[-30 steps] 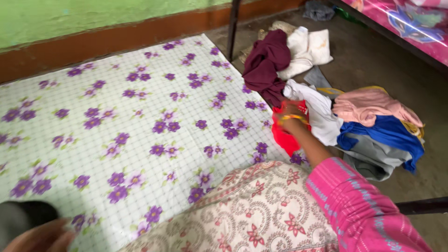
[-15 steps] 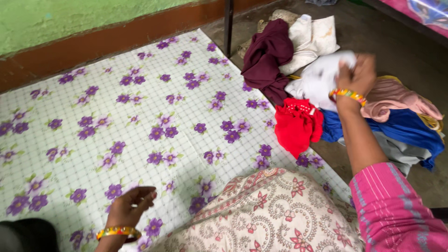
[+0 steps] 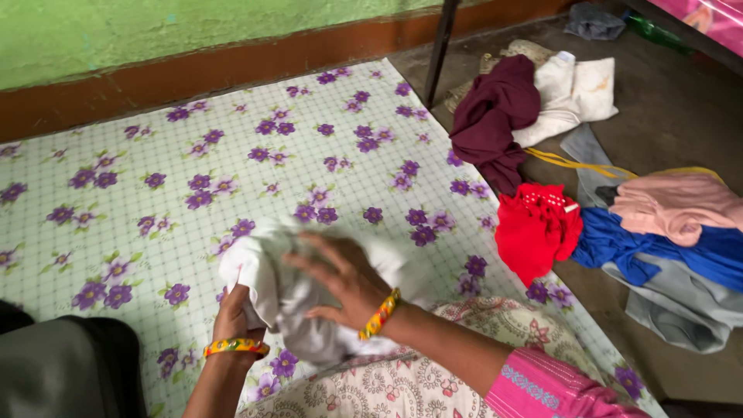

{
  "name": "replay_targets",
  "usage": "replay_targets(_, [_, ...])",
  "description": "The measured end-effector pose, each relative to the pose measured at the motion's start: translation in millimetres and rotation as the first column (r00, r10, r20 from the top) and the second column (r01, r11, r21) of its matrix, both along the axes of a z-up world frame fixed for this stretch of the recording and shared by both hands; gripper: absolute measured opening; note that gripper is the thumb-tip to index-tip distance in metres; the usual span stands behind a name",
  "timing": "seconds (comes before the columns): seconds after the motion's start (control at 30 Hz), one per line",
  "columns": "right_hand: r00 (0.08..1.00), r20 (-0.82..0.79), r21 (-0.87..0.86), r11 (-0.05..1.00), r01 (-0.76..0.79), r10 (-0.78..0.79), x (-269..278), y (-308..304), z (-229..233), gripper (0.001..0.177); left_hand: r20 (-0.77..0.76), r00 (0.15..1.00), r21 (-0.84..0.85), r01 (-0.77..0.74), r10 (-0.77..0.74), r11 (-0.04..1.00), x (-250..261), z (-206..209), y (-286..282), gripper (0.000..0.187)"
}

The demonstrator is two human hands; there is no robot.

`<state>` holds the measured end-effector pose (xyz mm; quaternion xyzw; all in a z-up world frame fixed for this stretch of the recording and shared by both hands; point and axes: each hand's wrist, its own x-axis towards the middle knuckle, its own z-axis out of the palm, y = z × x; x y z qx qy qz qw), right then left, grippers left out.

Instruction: The person takes a green long-sleeved shirt and a white t-shirt out of a bag, spreads them on a surface, and folds them into flat rectangular shapes.

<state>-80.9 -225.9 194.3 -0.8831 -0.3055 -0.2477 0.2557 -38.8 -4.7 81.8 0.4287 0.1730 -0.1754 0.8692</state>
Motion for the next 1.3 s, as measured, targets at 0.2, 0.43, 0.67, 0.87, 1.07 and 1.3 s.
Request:
replay_targets(0.2, [0.459,-0.863,-0.252,0.967,-0.023,-0.214,40.3,-27.3,-112.6,0.088,0.146,0.984,-0.065,0.116,-0.106,0.991,-6.4,28.4,1.4,0.048])
replay_targets(0.43, [0.513,-0.859,0.126,0.967,0.22,-0.004,63.7,-33.6,-170.9,0.049,0.443,0.851,0.266,0.176,-0.283,0.948,-0.9,65.1,19.9,0.038])
replay_targets(0.67, [0.912,-0.409,0.817,0.45,0.36,0.014,92.0,-85.2,-120.5,0.031,0.368,0.918,0.489,-0.326,0.148,0.809,6.8,77.3,30.3,0.018])
replay_targets(0.87, [0.791,-0.599,0.643,0.665,0.38,0.128,91.0,-87.5,-88.0,0.025,0.666,0.734,0.604,-0.634,0.132,0.483,15.5,51.5,61.8,0.02])
replay_targets(1.07, [0.971,-0.007,0.94,0.33,0.089,-0.24,84.2,-150.1,-26.7,0.023,0.502,0.616,0.116,-0.743,0.607,0.659,15.5,87.4,88.1,0.033])
replay_targets(1.3, [0.78,-0.507,0.812,0.506,0.289,0.368,78.8,-109.6,-34.5,0.018,0.557,0.679,0.759,-0.65,-0.478,-0.039,15.8,57.5,47.1,0.068])
